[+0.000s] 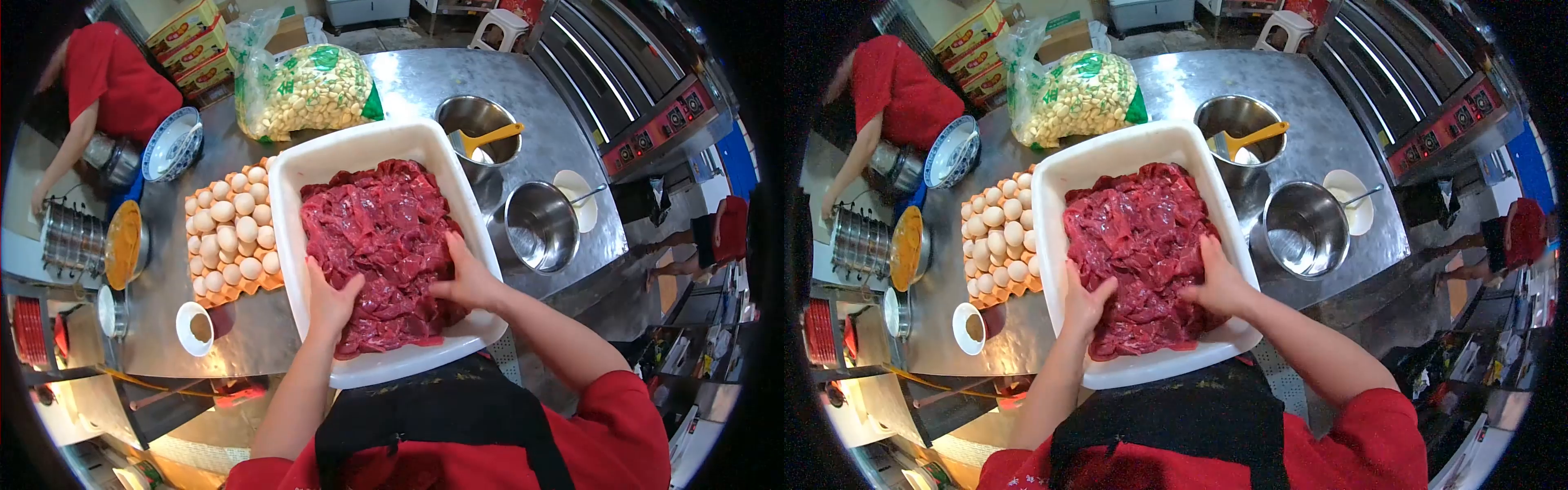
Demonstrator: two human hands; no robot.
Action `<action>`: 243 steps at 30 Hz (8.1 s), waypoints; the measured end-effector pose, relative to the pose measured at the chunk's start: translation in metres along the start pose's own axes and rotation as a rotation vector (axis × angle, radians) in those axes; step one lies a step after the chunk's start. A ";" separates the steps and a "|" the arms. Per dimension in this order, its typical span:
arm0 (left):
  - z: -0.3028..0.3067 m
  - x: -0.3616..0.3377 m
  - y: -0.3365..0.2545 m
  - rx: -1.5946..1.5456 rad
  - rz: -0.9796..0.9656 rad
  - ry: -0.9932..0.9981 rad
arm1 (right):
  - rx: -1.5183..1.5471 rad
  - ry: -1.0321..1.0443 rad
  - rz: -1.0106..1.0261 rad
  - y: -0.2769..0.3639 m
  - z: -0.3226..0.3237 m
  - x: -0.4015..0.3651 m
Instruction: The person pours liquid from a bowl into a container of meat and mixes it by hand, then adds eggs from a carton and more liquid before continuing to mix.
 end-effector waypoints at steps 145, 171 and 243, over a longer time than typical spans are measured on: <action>-0.074 -0.021 -0.045 1.115 -0.025 0.733 | -0.237 -0.277 -0.053 0.024 0.028 -0.076; -0.051 -0.002 -0.128 -0.673 0.267 0.355 | 0.566 -0.061 0.171 0.116 0.130 0.062; 0.037 -0.043 -0.074 -0.089 -0.525 -0.001 | -0.477 -0.222 0.223 0.116 0.056 0.103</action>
Point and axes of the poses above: each hand's wrist, its own x-axis towards the middle knuckle, its own z-axis out of the back of the hand, y = z × x, the point moved 10 cm from there along x, towards the middle knuckle, and after that the axes turned 14 degrees about -x, right-handed, at the moved point
